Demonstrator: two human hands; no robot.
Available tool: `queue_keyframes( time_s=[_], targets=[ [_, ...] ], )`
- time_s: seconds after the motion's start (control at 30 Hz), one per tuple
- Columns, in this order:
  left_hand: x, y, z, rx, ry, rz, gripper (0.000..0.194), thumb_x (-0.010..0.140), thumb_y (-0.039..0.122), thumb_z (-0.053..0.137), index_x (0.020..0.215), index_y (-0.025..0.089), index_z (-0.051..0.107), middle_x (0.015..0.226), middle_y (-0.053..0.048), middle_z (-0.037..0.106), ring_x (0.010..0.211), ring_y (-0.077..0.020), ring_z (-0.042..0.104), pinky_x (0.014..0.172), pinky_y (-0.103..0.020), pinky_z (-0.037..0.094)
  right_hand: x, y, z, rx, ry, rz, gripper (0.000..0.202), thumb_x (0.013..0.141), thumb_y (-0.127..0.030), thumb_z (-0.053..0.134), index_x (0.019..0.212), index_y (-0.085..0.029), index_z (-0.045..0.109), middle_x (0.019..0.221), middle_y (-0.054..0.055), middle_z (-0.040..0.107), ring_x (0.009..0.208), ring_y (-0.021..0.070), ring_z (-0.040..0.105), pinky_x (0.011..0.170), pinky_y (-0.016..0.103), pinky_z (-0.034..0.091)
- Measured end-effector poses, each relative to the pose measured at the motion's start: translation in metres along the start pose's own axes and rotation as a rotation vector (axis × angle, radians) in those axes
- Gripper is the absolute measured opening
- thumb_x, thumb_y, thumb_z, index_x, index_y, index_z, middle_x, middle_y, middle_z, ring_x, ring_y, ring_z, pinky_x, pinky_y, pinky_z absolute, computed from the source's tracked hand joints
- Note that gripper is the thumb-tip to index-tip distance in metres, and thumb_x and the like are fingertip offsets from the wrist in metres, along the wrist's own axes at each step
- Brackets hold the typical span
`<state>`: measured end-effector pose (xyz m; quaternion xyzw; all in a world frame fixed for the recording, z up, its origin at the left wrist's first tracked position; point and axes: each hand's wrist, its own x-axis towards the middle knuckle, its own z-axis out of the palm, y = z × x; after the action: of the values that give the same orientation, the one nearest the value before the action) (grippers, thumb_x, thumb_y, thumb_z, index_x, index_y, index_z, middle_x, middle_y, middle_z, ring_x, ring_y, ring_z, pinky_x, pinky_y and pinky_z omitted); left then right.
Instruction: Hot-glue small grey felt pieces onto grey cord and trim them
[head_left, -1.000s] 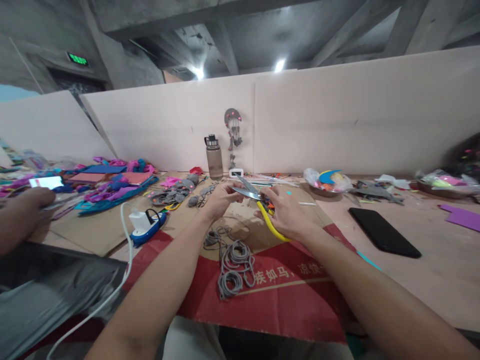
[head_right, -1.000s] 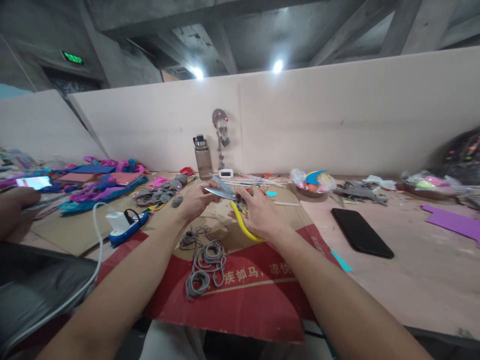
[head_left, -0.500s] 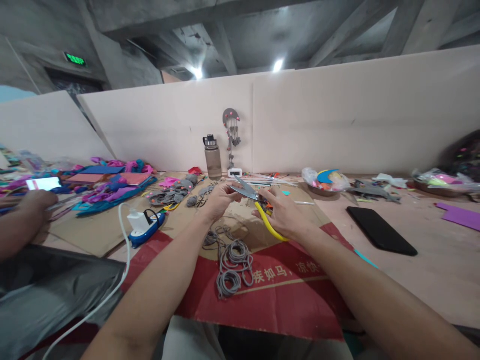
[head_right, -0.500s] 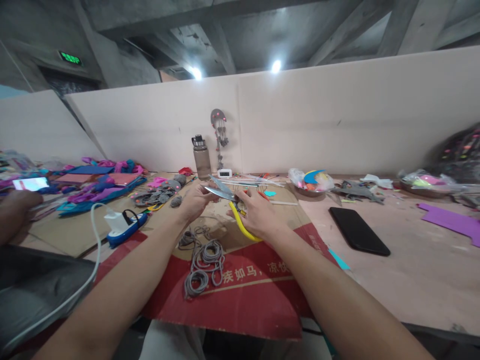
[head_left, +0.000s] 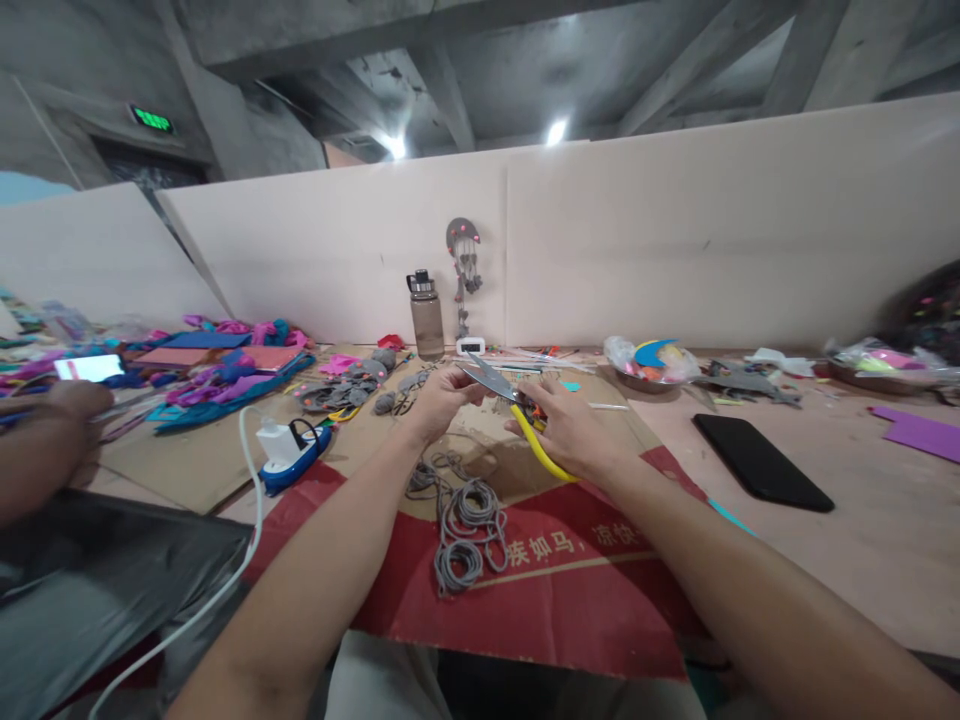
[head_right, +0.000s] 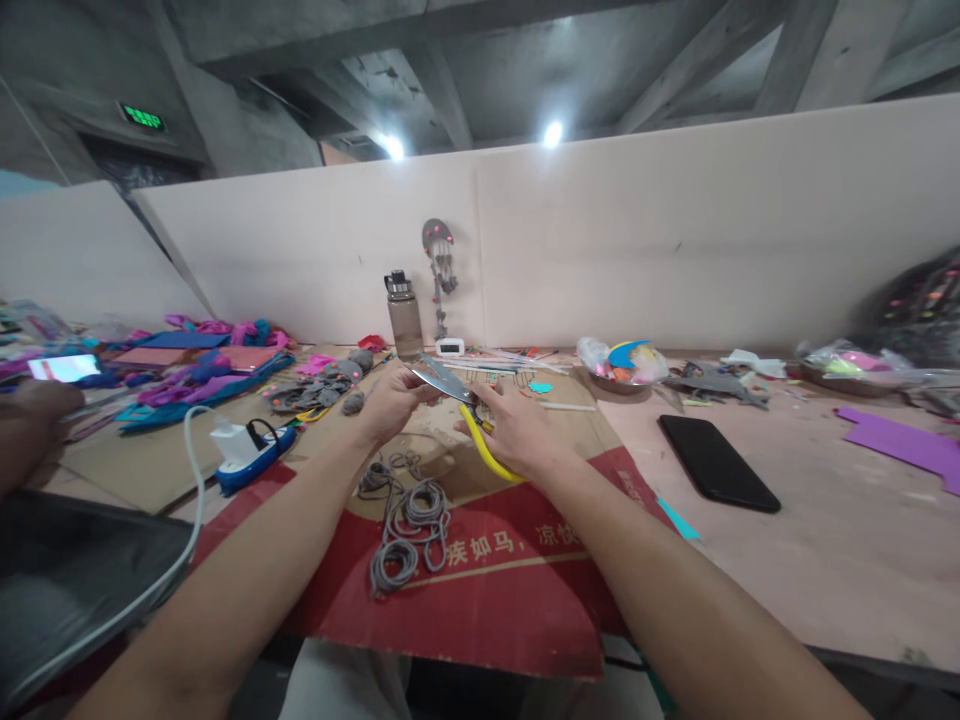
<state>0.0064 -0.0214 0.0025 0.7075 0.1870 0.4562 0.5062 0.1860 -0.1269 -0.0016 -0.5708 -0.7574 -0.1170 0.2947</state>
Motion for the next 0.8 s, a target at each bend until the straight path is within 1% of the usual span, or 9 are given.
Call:
queue_keyframes(
  time_s=[0.13,0.3,0.43,0.47,0.53,0.63,0.7,0.8],
  targets=[
    [0.0,-0.001,-0.001,0.015,0.001,-0.013,0.026,0.064,0.037,0.074,0.074,0.013,0.07,0.067,-0.003,0.065,0.06,-0.0103,0.05,0.059,-0.024,0.038,0.0,0.0,-0.001,-0.011,0.003,-0.003,0.049,0.083,-0.056,0.049,0.12,-0.024,0.052,0.102,0.011,0.058,0.087,0.0224,0.055,0.073,0.031,0.039],
    [-0.001,0.001,-0.001,0.029,-0.003,-0.016,0.026,0.066,0.037,0.073,0.072,0.013,0.068,0.07,-0.004,0.065,0.061,-0.0104,0.05,0.06,-0.025,0.039,0.0,0.001,-0.002,-0.007,0.005,-0.007,0.047,0.083,-0.056,0.05,0.115,-0.022,0.055,0.097,0.009,0.06,0.082,0.0219,0.055,0.071,0.031,0.038],
    [-0.002,0.003,0.0,0.024,-0.017,-0.01,0.024,0.067,0.036,0.072,0.072,0.013,0.066,0.069,-0.002,0.063,0.06,-0.0094,0.049,0.06,-0.024,0.038,0.002,-0.001,-0.001,0.131,-0.027,0.046,0.042,0.084,-0.054,0.049,0.109,-0.021,0.055,0.085,0.005,0.061,0.073,0.0185,0.054,0.066,0.028,0.038],
    [-0.002,0.003,0.0,0.014,-0.021,-0.007,0.023,0.067,0.035,0.072,0.071,0.014,0.066,0.068,-0.001,0.062,0.06,-0.009,0.048,0.06,-0.023,0.038,0.003,-0.001,0.0,0.165,-0.029,0.055,0.041,0.085,-0.053,0.049,0.109,-0.021,0.054,0.085,0.005,0.061,0.074,0.0181,0.053,0.066,0.028,0.038],
    [-0.002,0.001,0.0,0.001,-0.021,-0.007,0.022,0.067,0.035,0.072,0.071,0.014,0.066,0.067,0.0,0.06,0.06,-0.0088,0.048,0.061,-0.023,0.037,0.003,-0.002,0.001,0.187,-0.02,0.054,0.042,0.084,-0.051,0.05,0.113,-0.021,0.052,0.093,0.006,0.059,0.08,0.0188,0.054,0.07,0.029,0.04],
    [0.0,-0.004,-0.002,-0.01,-0.016,-0.023,0.024,0.067,0.036,0.073,0.075,0.014,0.067,0.069,-0.001,0.061,0.061,-0.0093,0.048,0.06,-0.023,0.036,0.003,-0.001,0.004,0.149,0.0,0.046,0.048,0.082,-0.051,0.054,0.119,-0.021,0.049,0.107,0.01,0.053,0.091,0.0214,0.052,0.079,0.033,0.041],
    [0.001,-0.006,-0.002,-0.02,-0.025,-0.034,0.026,0.067,0.037,0.072,0.079,0.014,0.068,0.071,-0.002,0.063,0.062,-0.0096,0.048,0.059,-0.023,0.036,0.003,-0.001,0.005,0.123,0.008,0.048,0.05,0.08,-0.05,0.056,0.121,-0.021,0.048,0.108,0.01,0.05,0.092,0.022,0.052,0.081,0.035,0.042],
    [0.002,-0.006,-0.001,-0.037,-0.037,-0.038,0.026,0.066,0.037,0.073,0.077,0.015,0.068,0.069,-0.001,0.062,0.061,-0.0095,0.048,0.06,-0.024,0.036,0.002,0.001,0.005,0.108,0.016,0.041,0.05,0.079,-0.05,0.058,0.121,-0.023,0.048,0.106,0.01,0.05,0.09,0.0222,0.052,0.081,0.036,0.042]
  ],
)
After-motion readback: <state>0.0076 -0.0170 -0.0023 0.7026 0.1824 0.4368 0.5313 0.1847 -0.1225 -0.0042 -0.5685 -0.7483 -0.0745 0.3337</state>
